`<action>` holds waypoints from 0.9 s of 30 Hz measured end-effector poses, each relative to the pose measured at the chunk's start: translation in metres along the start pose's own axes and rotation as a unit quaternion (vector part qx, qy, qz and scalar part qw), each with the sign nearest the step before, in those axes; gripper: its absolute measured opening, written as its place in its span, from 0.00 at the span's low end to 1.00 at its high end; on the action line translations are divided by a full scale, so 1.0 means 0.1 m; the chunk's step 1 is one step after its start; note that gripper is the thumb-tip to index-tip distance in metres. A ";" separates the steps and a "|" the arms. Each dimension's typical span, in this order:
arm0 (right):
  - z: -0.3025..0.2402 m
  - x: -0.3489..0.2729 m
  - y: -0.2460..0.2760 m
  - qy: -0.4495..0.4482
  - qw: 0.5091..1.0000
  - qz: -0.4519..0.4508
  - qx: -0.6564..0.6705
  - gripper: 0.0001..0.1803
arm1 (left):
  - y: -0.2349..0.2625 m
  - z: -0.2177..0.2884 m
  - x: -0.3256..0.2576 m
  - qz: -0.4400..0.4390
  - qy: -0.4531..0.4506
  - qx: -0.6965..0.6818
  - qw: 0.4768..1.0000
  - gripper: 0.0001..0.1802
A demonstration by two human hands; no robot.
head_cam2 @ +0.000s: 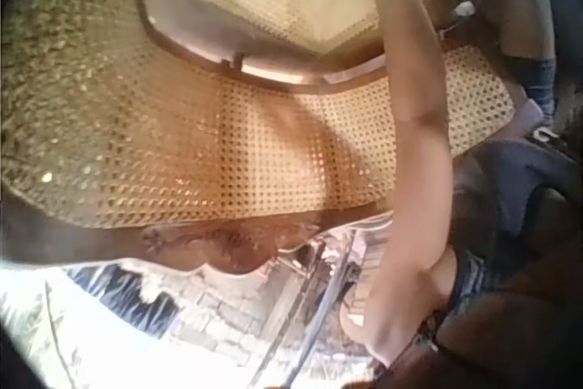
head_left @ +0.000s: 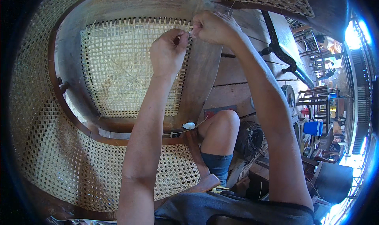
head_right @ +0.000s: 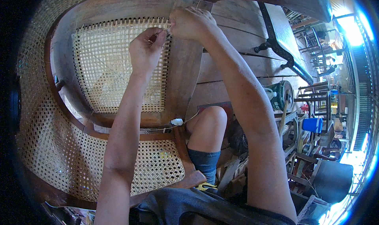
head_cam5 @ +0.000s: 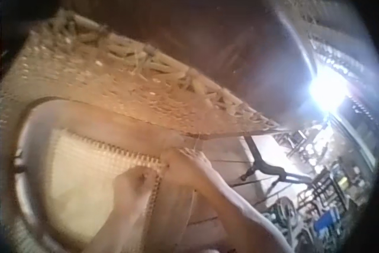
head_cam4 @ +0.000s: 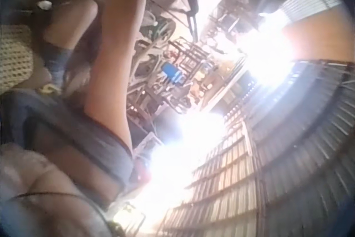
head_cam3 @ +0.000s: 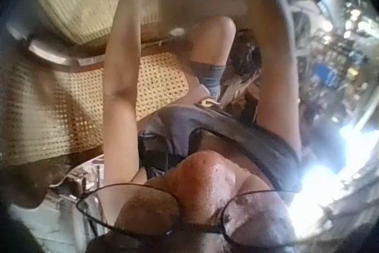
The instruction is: Repairing and weaving the rattan seat of a wooden chair using rattan strips and hand tools.
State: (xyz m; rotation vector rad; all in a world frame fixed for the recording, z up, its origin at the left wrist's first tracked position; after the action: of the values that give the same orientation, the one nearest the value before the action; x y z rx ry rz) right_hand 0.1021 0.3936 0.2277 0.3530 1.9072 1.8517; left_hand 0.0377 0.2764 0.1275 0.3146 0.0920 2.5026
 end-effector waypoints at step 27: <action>-0.23 -2.07 -0.69 -0.067 0.916 0.168 0.357 0.18 | 0.03 0.39 -1.97 -0.305 0.411 -0.398 0.762 0.21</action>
State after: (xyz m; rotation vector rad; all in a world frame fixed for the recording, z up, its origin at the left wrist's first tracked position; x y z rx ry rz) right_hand 0.2783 0.2692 0.1888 1.0676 2.4820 1.1800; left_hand 0.2008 0.1592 0.1260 -1.0142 -0.4452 1.6293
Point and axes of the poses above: each hand's wrist, its own x-axis towards the middle knuckle, its own y-axis out of the back of the hand, z = x × y, the point moved 4 cm from there along x, towards the middle knuckle, and after that the axes turned 3 degrees about y, right-handed, at the moved point
